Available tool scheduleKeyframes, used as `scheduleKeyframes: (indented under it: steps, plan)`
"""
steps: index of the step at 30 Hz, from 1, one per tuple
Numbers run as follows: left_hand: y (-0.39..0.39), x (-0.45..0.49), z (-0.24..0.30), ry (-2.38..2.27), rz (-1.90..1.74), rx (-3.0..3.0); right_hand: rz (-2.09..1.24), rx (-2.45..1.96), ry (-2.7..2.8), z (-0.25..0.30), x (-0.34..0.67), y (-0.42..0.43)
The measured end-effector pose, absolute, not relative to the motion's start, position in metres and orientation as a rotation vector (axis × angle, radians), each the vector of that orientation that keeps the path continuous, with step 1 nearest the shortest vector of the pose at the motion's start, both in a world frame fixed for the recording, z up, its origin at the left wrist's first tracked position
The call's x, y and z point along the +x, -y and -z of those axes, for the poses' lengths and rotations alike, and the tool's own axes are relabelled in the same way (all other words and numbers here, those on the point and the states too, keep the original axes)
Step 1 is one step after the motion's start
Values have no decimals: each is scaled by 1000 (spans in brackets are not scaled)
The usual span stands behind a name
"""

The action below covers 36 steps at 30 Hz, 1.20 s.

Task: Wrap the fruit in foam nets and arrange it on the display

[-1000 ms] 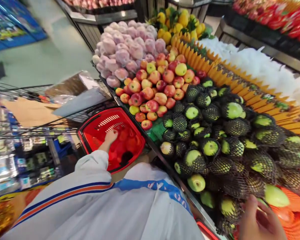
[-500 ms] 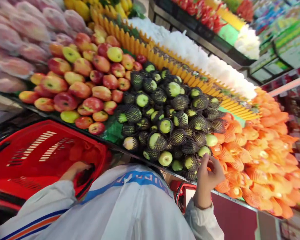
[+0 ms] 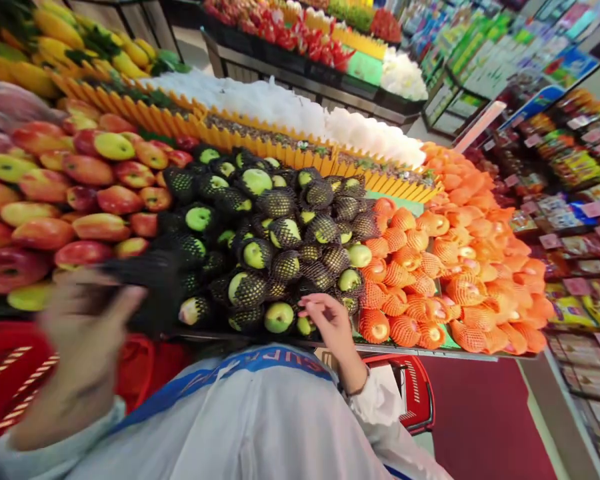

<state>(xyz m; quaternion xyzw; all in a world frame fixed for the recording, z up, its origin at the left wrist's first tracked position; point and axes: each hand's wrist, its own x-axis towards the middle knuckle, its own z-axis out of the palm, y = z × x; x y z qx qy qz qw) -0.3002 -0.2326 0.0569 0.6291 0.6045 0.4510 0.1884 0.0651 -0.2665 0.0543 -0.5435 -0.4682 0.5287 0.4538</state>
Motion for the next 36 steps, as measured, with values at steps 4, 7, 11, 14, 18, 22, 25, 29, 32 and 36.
scheduleKeyframes:
  steps: [4,7,11,14,18,22,25,29,32,36]
  plan:
    - [225,-159,-73,-880,-1043,1906,-1527,-1015,1134,-52,75,271]
    - [221,-101,-69,-699,-907,2008,-1515,-1040,1013,-45,107,281]
    - [213,-62,-59,-799,-946,2007,-1465,-1211,781,-31,159,295]
    - [206,-34,-60,-807,-872,1944,-1420,-1354,589,-20,189,300]
    - [188,15,-60,-753,-766,1847,-1384,-1390,365,-7,216,301]
    - [148,70,-39,-968,-709,1931,-1273,-1366,304,-4,242,302]
    - [119,107,-20,-1230,-366,2314,-1102,-1384,284,-6,269,304]
    - [102,131,-9,-1395,-31,2473,-896,-1500,348,-2,311,310]
    - [100,125,-13,-1441,-193,2403,-724,-1571,435,5,337,313]
    - [116,97,-39,-1257,-816,1703,-633,-1593,562,7,341,310]
